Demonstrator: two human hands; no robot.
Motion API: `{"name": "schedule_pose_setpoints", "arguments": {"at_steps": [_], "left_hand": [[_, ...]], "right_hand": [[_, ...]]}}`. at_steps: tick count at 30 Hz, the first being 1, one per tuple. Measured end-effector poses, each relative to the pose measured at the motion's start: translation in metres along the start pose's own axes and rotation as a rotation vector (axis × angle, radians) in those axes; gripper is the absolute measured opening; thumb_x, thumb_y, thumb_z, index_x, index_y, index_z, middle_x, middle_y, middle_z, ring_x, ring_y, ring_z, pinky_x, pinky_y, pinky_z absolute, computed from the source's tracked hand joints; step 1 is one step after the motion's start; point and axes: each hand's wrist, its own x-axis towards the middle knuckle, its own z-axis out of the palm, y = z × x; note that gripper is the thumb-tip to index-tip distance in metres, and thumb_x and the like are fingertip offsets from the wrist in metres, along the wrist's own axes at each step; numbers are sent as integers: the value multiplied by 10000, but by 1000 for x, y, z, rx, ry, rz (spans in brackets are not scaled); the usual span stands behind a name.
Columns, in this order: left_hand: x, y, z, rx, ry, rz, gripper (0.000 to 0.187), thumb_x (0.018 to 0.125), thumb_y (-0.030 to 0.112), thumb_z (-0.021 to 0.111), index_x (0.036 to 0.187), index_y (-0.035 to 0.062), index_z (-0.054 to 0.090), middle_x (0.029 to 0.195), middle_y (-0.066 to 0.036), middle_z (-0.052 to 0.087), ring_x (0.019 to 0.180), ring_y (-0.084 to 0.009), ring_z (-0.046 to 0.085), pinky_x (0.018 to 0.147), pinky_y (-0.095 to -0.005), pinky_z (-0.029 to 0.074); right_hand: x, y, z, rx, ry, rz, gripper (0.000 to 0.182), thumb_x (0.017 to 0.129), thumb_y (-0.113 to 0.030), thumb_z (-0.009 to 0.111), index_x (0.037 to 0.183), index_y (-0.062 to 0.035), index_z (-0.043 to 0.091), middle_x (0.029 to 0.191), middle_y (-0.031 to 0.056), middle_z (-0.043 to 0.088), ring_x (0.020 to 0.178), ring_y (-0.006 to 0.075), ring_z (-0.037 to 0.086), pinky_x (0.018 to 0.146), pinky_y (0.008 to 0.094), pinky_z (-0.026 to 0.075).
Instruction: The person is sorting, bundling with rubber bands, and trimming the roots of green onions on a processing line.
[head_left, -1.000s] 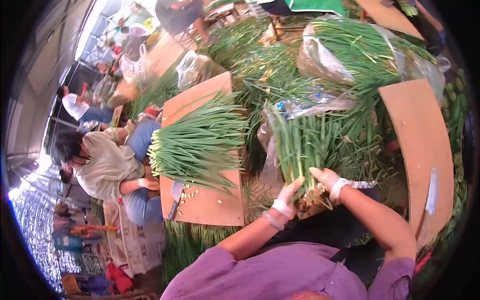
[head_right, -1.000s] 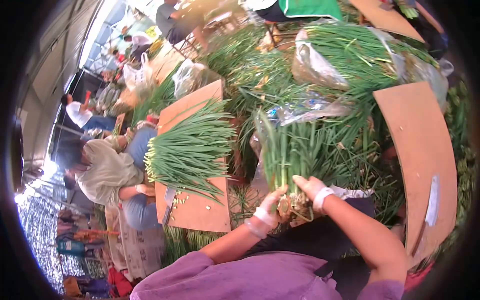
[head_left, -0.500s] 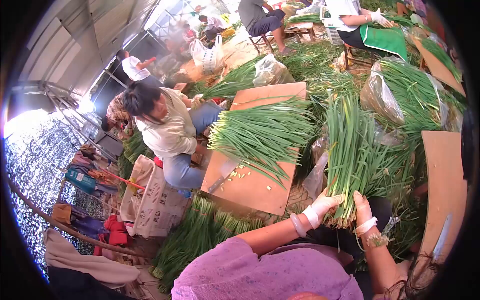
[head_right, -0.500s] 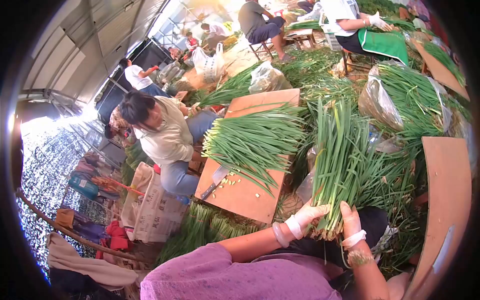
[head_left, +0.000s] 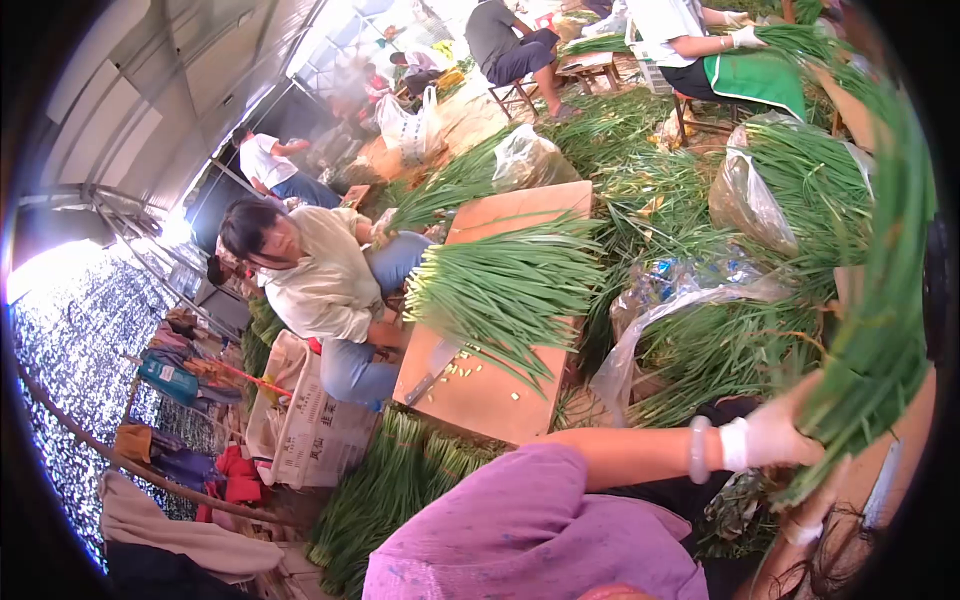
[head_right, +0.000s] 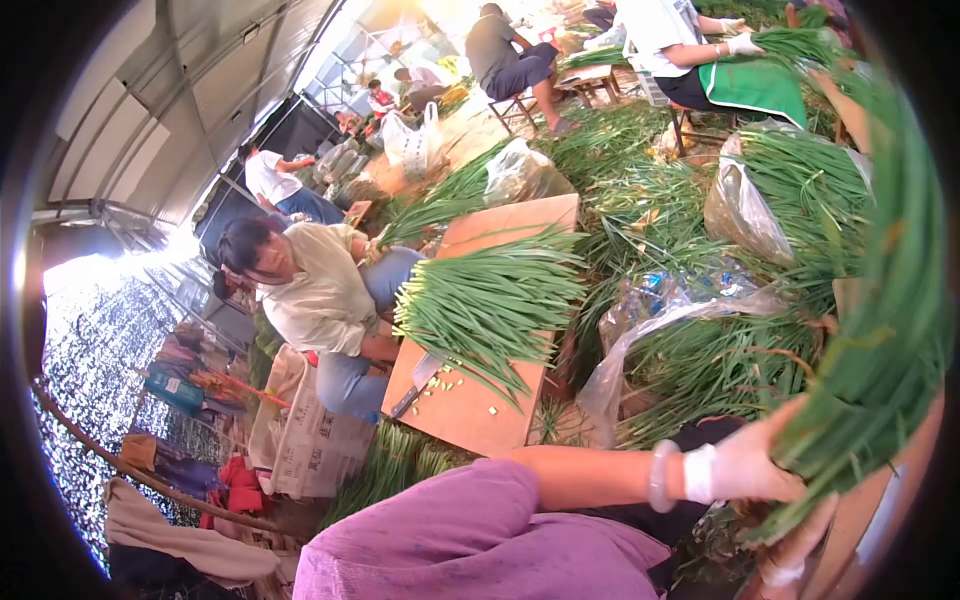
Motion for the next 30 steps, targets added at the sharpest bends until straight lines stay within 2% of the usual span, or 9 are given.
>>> {"name": "schedule_pose_setpoints", "arguments": {"at_steps": [7, 8, 10, 14, 18, 24, 25, 28, 30], "left_hand": [[19, -120, 67, 114, -259, -270, 745, 673, 71, 703, 1331, 20, 355, 1134, -95, 572, 1022, -175, 537, 888, -295, 452], [20, -152, 61, 139, -329, -447, 669, 682, 78, 710, 1279, 11, 416, 1096, -84, 587, 993, -171, 554, 855, -303, 475], [7, -228, 51, -145, -351, -575, 620, 712, 97, 745, 1256, 61, 450, 989, -51, 602, 797, -132, 582, 647, -271, 495], [12, -215, 54, -26, -293, -851, 726, 755, 31, 696, 1378, 133, 337, 979, -52, 617, 597, -77, 542, 437, -206, 386], [21, -205, 48, -26, -457, -873, 553, 819, 29, 623, 1323, 114, 409, 977, -40, 614, 798, -129, 594, 662, -258, 508], [54, -162, 34, 410, -709, -777, 562, 819, 228, 683, 1288, 93, 404, 851, -11, 584, 620, -95, 523, 518, -249, 452], [53, -200, 16, 353, -690, -493, 562, 819, 217, 680, 1288, 89, 398, 908, -26, 581, 693, -102, 540, 588, -267, 477], [60, -217, 0, 162, -390, -670, 678, 839, 299, 683, 1350, 37, 323, 1226, -71, 515, 1124, -158, 472, 948, -322, 395], [63, -230, -5, 159, -288, -694, 647, 867, 516, 557, 1302, 58, 415, 1135, -49, 570, 1007, -165, 541, 882, -330, 450]], "right_hand": [[-70, 4, -83, -87, 849, 10, 545, 882, -494, 485, 1208, -57, 507, 1025, 89, 608, 807, 222, 624, 654, 352, 540], [-69, 36, -109, 192, 414, -35, 562, 921, -509, 386, 1239, -55, 481, 1100, 81, 576, 994, 244, 580, 837, 336, 502], [-72, 58, -123, 458, 234, 113, 561, 921, -514, 385, 1226, -56, 492, 1032, 135, 615, 821, 297, 638, 666, 401, 562], [-55, 72, -147, 495, 465, 62, 622, 883, -587, 415, 1160, -47, 551, 999, 140, 648, 783, 264, 654, 673, 409, 560], [-69, 46, -126, 453, 554, 17, 396, 913, -404, 495, 1138, -84, 558, 957, 79, 650, 784, 200, 638, 663, 339, 543], [-76, 22, -125, 398, 468, 123, 289, 884, -315, 555, 1070, -97, 592, 944, 54, 641, 810, 171, 617, 698, 324, 519], [-77, 23, -129, 383, 445, 153, 299, 881, -324, 558, 1073, -98, 592, 946, 58, 641, 808, 178, 617, 698, 324, 518], [-80, 21, -132, 373, 430, 181, 321, 875, -342, 562, 1082, -98, 591, 957, 69, 641, 817, 192, 617, 710, 332, 515], [-81, 20, -130, 375, 443, 178, 332, 872, -351, 563, 1086, -98, 591, 965, 75, 642, 828, 199, 615, 722, 339, 512]]}}
